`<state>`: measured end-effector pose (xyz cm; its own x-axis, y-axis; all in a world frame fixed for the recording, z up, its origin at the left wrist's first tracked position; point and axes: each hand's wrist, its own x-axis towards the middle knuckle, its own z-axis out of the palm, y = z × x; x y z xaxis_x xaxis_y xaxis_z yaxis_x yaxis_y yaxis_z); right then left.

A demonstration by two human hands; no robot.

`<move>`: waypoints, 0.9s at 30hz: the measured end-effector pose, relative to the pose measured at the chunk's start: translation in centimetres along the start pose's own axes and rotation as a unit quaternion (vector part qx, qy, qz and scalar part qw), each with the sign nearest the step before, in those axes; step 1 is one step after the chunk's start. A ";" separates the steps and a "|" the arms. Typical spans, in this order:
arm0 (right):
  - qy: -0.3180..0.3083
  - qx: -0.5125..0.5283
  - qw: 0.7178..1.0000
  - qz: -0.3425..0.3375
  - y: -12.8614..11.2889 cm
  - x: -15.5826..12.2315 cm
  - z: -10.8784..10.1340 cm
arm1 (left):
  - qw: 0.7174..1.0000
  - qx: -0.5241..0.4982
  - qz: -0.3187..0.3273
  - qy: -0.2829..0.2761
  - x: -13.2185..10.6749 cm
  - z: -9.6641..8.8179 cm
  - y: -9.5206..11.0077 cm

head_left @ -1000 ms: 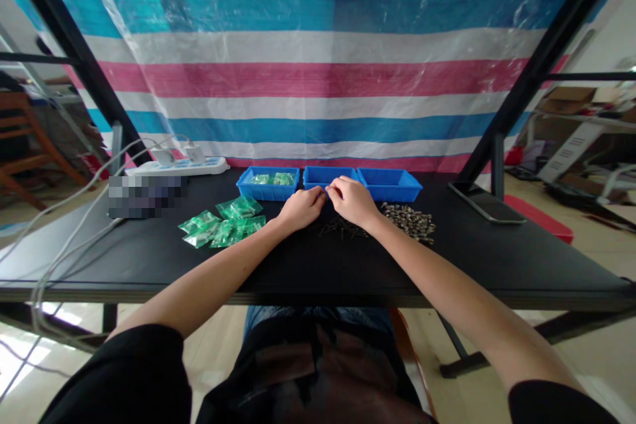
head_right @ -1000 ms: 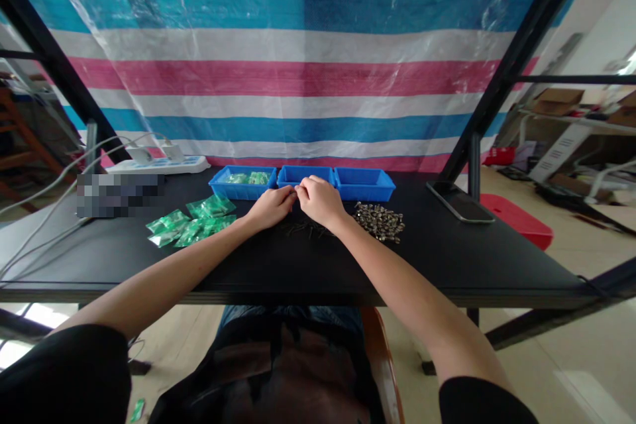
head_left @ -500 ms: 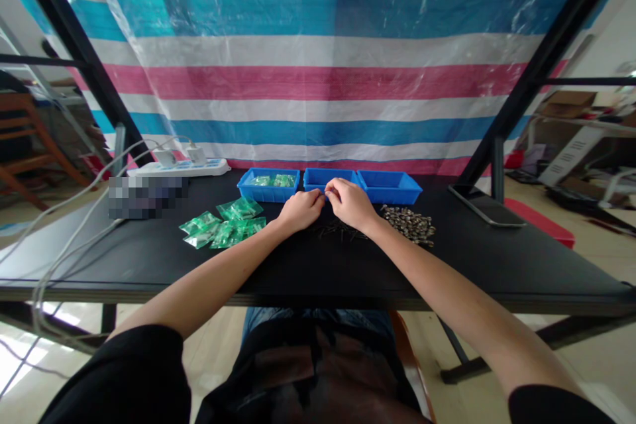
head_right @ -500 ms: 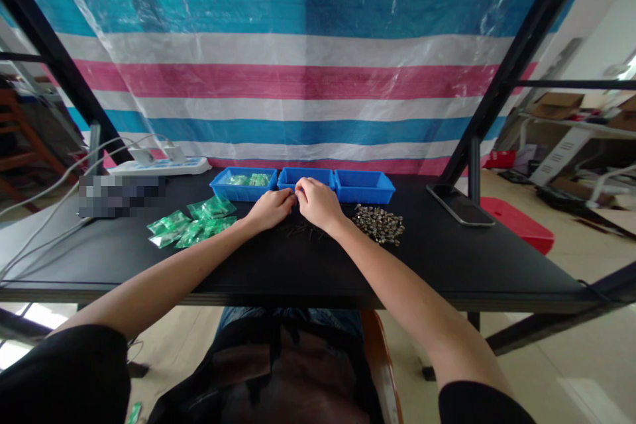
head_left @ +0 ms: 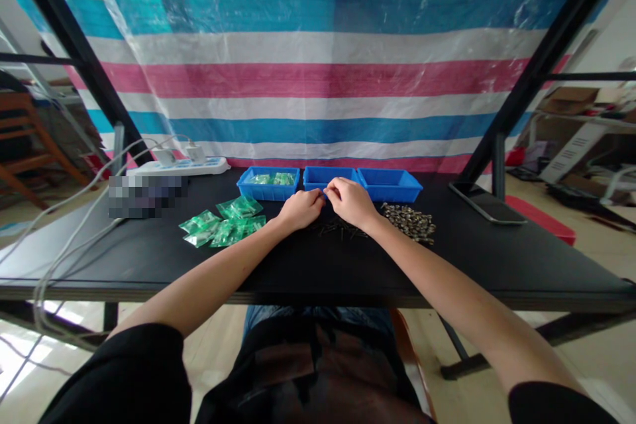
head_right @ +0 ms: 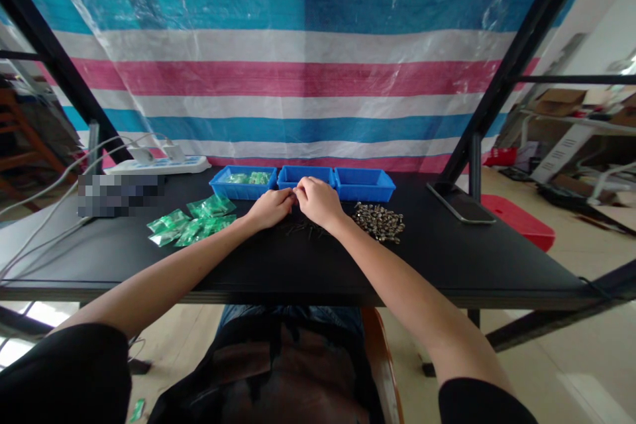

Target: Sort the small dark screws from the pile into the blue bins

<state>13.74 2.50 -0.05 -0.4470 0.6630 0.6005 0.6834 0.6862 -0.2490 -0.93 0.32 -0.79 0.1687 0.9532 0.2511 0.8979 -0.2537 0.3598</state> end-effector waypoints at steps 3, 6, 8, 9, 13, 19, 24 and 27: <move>-0.002 -0.001 1.000 -0.001 0.0 0.0 0.0 | 1.000 -0.007 -0.001 -0.005 0.0 -0.1 0.0; -0.004 -0.002 1.000 0.003 0.0 0.0 0.0 | 1.000 -0.008 0.000 -0.008 0.0 -0.1 0.1; -0.006 -0.001 1.000 0.003 -0.1 0.0 0.0 | 1.000 -0.006 -0.001 -0.011 -0.1 -0.1 0.1; -0.006 0.001 1.000 0.002 -0.1 0.0 0.0 | 1.000 -0.004 -0.002 -0.013 -0.1 -0.1 0.1; -0.006 0.007 1.000 0.006 -0.2 0.1 0.0 | 1.000 0.007 0.003 -0.018 -0.1 -0.2 0.1; -0.003 0.009 1.000 0.005 -0.2 0.0 0.0 | 0.999 0.013 0.005 -0.029 -0.2 -0.4 0.4; -0.011 0.009 1.000 0.000 -0.4 0.0 -0.1 | 1.000 0.008 0.000 -0.029 -0.3 -0.5 0.5; -0.005 0.009 1.000 -0.005 -0.3 0.1 -0.2 | 1.000 0.003 0.000 -0.026 -0.3 -0.5 0.5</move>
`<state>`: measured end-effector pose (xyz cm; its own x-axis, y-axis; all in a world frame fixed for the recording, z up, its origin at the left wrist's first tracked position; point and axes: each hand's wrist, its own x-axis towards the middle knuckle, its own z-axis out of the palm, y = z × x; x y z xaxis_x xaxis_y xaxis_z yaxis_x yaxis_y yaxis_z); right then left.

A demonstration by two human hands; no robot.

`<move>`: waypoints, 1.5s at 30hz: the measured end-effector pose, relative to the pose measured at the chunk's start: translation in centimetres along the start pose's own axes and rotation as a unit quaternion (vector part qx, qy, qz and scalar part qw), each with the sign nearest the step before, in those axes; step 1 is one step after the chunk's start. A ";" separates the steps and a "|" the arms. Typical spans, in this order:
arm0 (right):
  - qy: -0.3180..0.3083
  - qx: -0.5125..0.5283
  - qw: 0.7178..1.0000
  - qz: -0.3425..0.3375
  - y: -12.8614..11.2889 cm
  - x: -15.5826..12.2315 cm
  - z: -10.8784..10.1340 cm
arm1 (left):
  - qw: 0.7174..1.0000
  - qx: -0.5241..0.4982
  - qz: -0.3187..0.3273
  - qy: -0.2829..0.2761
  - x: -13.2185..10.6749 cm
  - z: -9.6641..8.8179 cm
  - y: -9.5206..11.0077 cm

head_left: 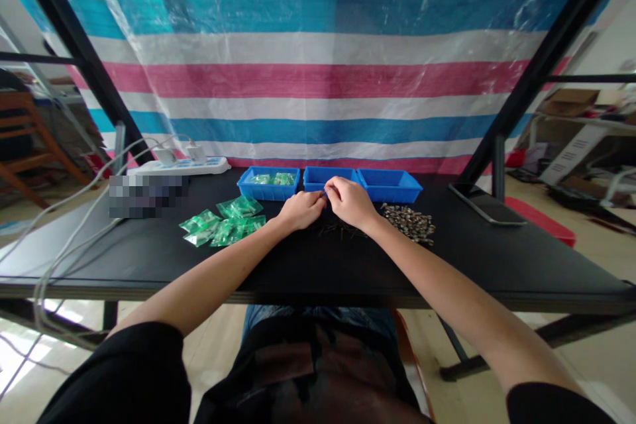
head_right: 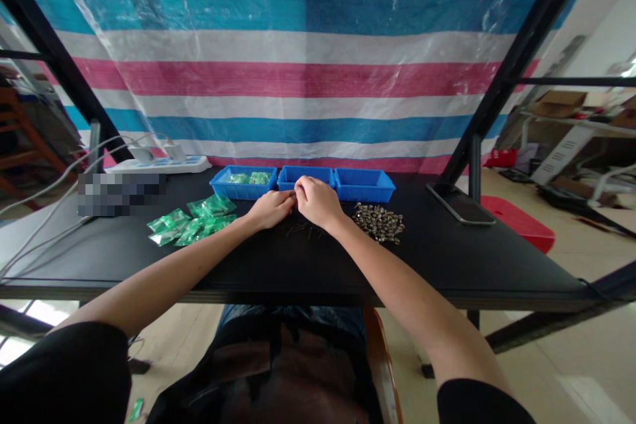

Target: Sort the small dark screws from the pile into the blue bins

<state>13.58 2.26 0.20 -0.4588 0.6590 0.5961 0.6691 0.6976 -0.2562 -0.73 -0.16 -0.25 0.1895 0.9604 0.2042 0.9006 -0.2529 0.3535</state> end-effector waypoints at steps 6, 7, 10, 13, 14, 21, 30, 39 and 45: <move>0.006 0.002 1.000 -0.004 0.0 -0.1 -0.1 | 1.000 0.001 0.004 -0.001 0.0 0.0 -0.1; 0.005 0.002 1.000 -0.005 0.0 -0.1 -0.1 | 1.000 0.004 0.003 -0.002 0.0 0.0 -0.1; 0.004 0.003 1.000 -0.010 -0.1 -0.2 -0.1 | 1.000 0.013 0.000 -0.006 0.1 0.1 -0.2; 0.003 0.007 1.000 -0.011 0.0 -0.2 -0.1 | 1.000 0.016 0.001 -0.012 0.2 0.1 -0.3; 0.002 0.008 1.000 -0.011 0.0 -0.2 0.0 | 1.000 0.016 0.002 -0.013 0.2 0.1 -0.3; 0.001 0.008 1.000 -0.015 0.3 -0.2 0.2 | 1.000 0.009 -0.005 -0.023 0.2 0.1 -0.3; -0.009 0.004 1.000 -0.017 0.3 -0.2 0.4 | 0.999 0.041 -0.009 -0.032 0.3 0.2 -0.2; -0.013 0.000 1.000 -0.009 0.1 -0.2 0.4 | 0.997 0.065 -0.001 -0.031 0.4 0.4 -0.4; -0.007 0.010 1.000 -0.008 0.1 -0.2 0.3 | 0.997 0.070 -0.011 -0.044 0.3 0.2 -0.2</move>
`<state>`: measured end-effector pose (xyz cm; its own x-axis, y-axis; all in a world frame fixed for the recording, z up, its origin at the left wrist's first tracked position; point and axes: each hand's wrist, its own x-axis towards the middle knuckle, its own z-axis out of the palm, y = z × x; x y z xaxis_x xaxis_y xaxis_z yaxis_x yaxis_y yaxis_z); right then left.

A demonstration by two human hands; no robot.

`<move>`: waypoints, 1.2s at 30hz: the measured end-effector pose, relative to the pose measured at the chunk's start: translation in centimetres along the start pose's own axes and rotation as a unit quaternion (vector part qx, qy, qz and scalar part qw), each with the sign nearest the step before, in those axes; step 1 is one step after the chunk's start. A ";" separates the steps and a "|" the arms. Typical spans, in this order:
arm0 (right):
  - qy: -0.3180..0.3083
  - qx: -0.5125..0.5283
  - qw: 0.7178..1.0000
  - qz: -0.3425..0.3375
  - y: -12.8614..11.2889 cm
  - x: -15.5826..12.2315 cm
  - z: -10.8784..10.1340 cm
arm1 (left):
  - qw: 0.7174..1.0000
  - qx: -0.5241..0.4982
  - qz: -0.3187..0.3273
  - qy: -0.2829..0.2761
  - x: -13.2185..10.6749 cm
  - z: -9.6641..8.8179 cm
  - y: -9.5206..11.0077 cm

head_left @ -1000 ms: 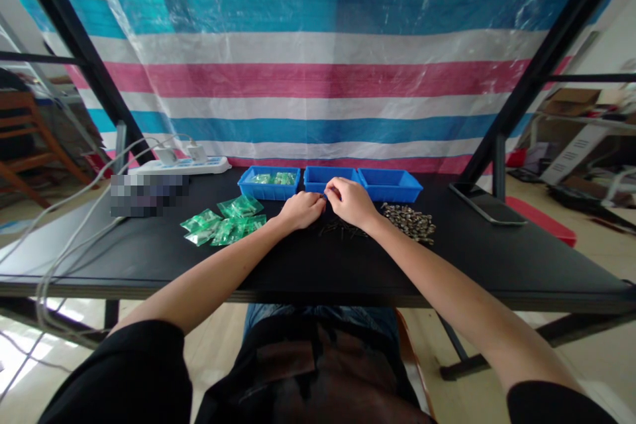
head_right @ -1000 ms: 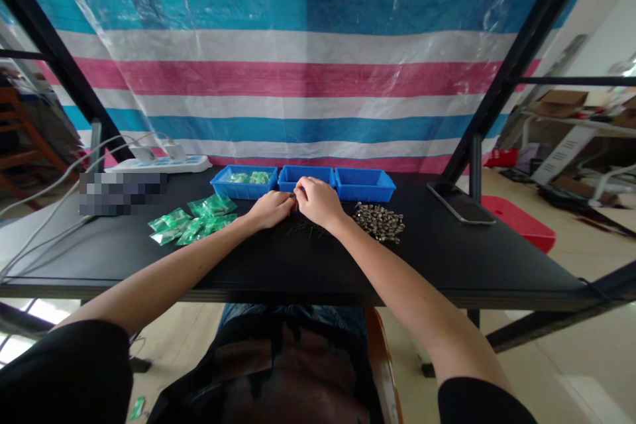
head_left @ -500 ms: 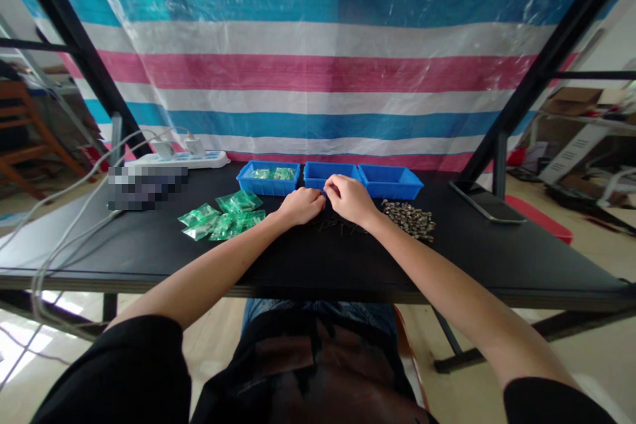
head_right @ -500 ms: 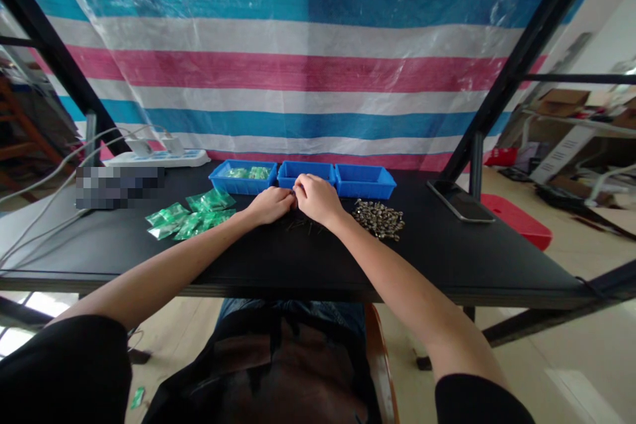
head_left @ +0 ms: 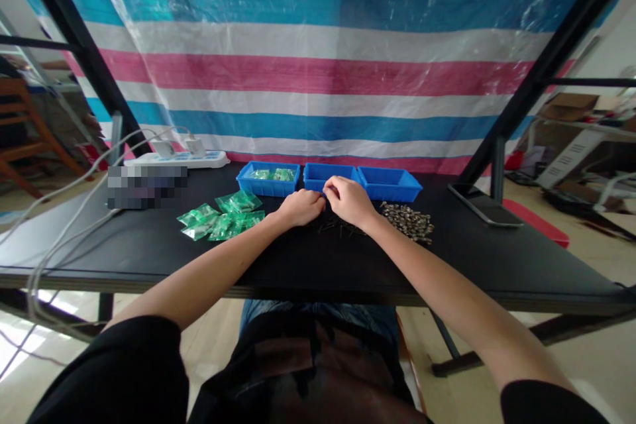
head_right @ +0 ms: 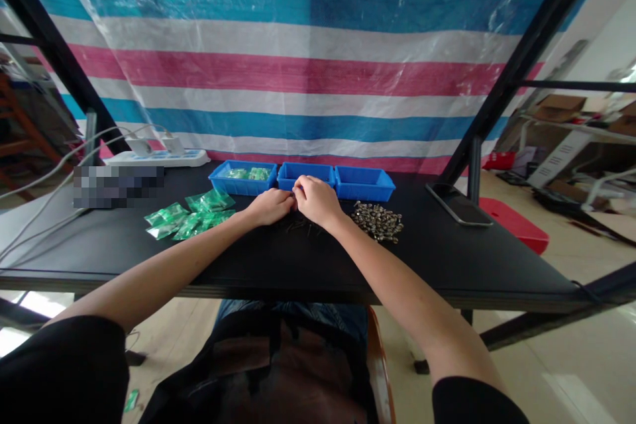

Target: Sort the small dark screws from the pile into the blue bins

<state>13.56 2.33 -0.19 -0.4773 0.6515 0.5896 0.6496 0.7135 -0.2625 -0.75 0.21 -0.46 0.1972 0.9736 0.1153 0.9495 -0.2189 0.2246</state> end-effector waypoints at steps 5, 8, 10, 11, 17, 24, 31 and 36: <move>-0.001 0.027 0.999 -0.021 0.1 0.1 -0.1 | 1.000 -0.018 0.011 -0.005 -0.1 -0.1 0.0; 0.001 0.028 0.999 -0.026 0.2 0.1 -0.2 | 0.999 -0.028 0.021 -0.007 -0.2 -0.1 0.0; 0.004 0.023 0.999 -0.023 0.3 0.2 -0.2 | 0.999 -0.030 0.025 -0.007 -0.2 -0.1 0.0; 0.004 0.021 1.000 -0.020 0.3 0.2 -0.2 | 0.999 -0.030 0.027 -0.006 -0.2 -0.1 0.0; 0.001 0.019 1.000 -0.005 0.2 0.2 -0.3 | 0.999 -0.029 0.025 -0.003 -0.1 -0.1 -0.1; -0.007 0.013 1.000 -0.009 0.1 0.2 -0.5 | 0.999 -0.029 0.014 -0.008 -0.2 -0.2 0.0; -0.018 0.011 1.000 0.002 0.0 0.2 -0.4 | 0.999 -0.027 0.017 -0.003 -0.2 -0.1 0.0; -0.029 0.021 0.999 0.002 0.0 0.1 0.0 | 1.000 -0.015 0.012 -0.003 -0.2 -0.1 0.0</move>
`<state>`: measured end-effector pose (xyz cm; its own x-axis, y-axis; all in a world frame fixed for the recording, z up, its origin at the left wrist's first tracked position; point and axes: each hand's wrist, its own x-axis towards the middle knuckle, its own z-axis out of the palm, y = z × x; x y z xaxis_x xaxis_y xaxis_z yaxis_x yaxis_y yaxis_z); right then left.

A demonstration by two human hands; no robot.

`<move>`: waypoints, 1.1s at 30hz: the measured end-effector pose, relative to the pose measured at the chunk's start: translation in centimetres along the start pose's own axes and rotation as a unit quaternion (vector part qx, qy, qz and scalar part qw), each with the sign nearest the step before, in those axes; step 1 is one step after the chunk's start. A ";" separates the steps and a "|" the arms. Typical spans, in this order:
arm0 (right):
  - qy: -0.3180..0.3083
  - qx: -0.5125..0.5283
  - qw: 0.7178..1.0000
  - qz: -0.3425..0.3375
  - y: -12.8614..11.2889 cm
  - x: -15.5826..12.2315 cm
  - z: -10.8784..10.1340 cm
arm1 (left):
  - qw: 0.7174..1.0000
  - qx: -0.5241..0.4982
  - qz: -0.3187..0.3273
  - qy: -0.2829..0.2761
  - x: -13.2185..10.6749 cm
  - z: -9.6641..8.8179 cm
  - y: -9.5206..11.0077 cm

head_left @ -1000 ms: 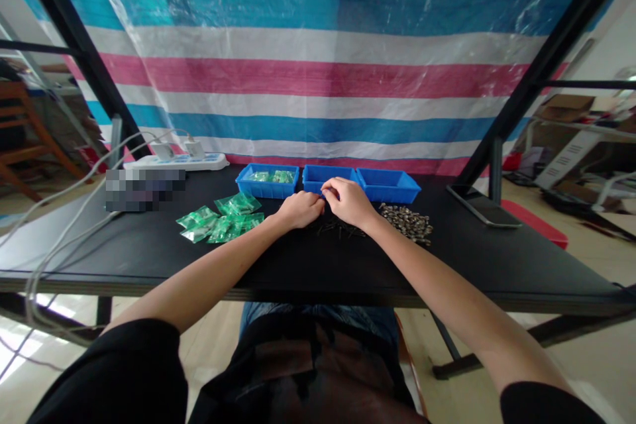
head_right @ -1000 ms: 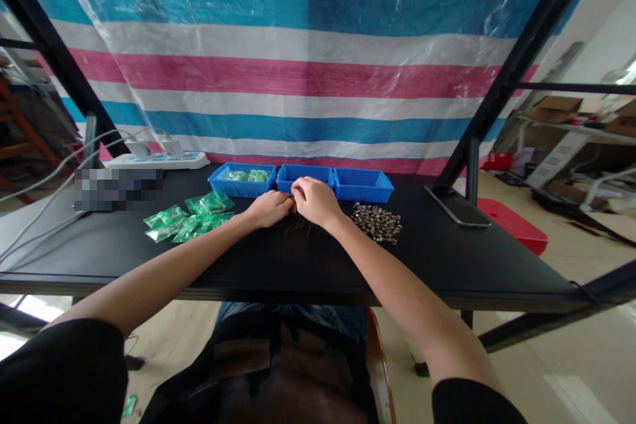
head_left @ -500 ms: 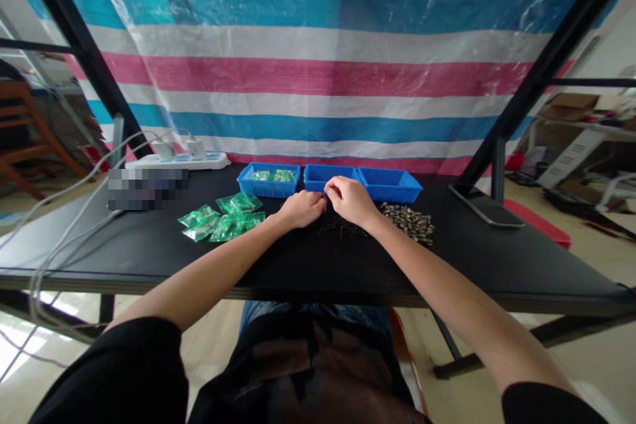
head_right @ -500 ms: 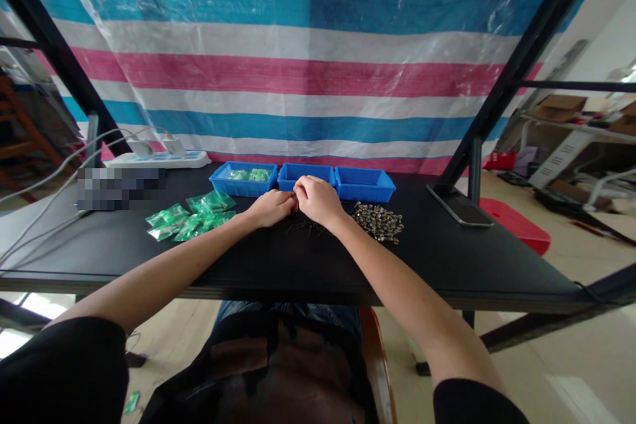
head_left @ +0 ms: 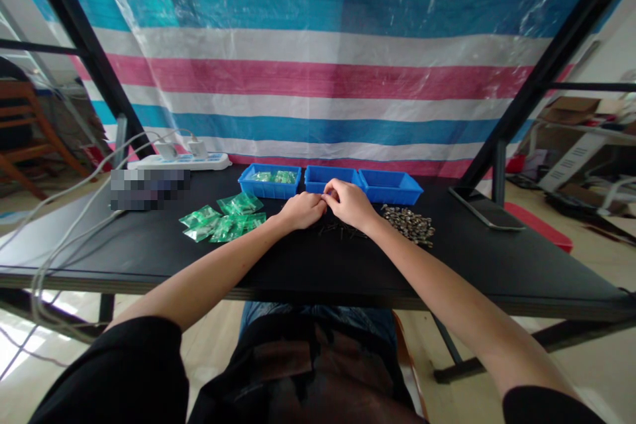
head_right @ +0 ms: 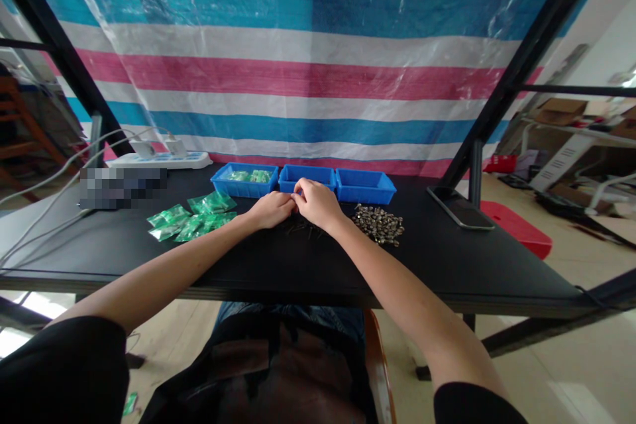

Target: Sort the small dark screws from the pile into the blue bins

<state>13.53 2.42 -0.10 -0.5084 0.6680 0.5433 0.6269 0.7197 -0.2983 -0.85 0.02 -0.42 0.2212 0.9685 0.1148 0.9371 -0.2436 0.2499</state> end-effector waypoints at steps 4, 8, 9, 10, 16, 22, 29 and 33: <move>0.000 -0.015 1.000 -0.006 -0.1 0.0 0.0 | 1.000 0.002 0.006 -0.001 0.1 0.0 0.0; -0.006 -0.037 0.999 -0.005 -0.1 0.0 -0.2 | 1.000 -0.006 0.004 -0.001 0.1 0.0 0.0; -0.008 -0.041 0.999 -0.004 -0.1 0.0 -0.2 | 1.000 -0.007 0.001 -0.002 0.1 0.0 0.0; -0.010 -0.046 0.999 -0.003 -0.1 0.0 -0.2 | 1.000 -0.007 -0.002 -0.003 0.1 0.0 0.0; -0.012 -0.049 0.999 -0.004 0.1 0.1 -0.1 | 1.000 -0.001 -0.001 -0.004 0.1 0.1 0.0; -0.005 -0.026 1.000 0.003 0.0 0.0 -0.1 | 1.000 0.002 -0.001 -0.007 0.1 0.0 0.0; -0.001 -0.035 0.999 0.015 -0.2 -0.1 -0.1 | 1.000 0.005 0.010 -0.003 0.1 0.0 -0.1; -0.011 -0.055 0.998 0.017 -0.6 -0.2 -0.2 | 1.000 -0.009 0.016 -0.004 0.2 0.0 -0.2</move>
<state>13.36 1.86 0.12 -0.4983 0.6959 0.5171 0.7036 0.6731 -0.2279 -0.95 0.24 -0.44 0.2534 0.9605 0.1152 0.9244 -0.2755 0.2638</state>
